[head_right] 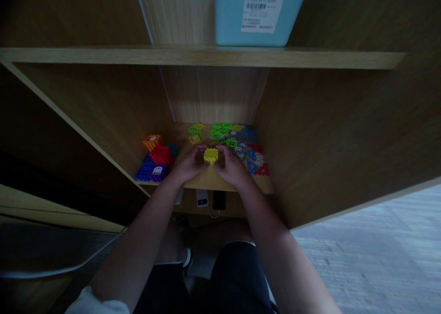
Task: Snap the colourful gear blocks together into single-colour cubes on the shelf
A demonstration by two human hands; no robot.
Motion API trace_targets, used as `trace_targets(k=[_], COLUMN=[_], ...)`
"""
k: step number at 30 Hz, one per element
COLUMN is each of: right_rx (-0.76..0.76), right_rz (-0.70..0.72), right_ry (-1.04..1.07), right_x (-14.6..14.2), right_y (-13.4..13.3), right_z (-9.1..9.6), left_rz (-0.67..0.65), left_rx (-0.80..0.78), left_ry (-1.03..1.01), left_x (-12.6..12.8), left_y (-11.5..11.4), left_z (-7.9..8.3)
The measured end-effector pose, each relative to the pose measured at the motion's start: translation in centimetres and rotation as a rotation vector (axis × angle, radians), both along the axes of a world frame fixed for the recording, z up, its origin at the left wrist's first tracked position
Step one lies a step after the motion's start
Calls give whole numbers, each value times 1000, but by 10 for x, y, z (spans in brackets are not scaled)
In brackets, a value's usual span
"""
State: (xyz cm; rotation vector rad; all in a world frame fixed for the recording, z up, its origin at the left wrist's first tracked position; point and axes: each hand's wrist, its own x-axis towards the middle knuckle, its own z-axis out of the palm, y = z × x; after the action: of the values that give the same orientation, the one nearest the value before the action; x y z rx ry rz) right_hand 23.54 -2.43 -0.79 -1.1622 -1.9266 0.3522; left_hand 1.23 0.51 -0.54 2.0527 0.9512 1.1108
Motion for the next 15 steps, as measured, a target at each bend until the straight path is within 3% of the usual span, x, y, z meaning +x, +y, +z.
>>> trace_targets(k=[15], right_rx=[3], right_rz=[9], right_ry=[14], right_x=[-1], right_y=[1], right_z=[-2], left_rz=[18], left_rx=[-21], left_ry=[49], left_x=[1], left_y=[-5], left_z=[8])
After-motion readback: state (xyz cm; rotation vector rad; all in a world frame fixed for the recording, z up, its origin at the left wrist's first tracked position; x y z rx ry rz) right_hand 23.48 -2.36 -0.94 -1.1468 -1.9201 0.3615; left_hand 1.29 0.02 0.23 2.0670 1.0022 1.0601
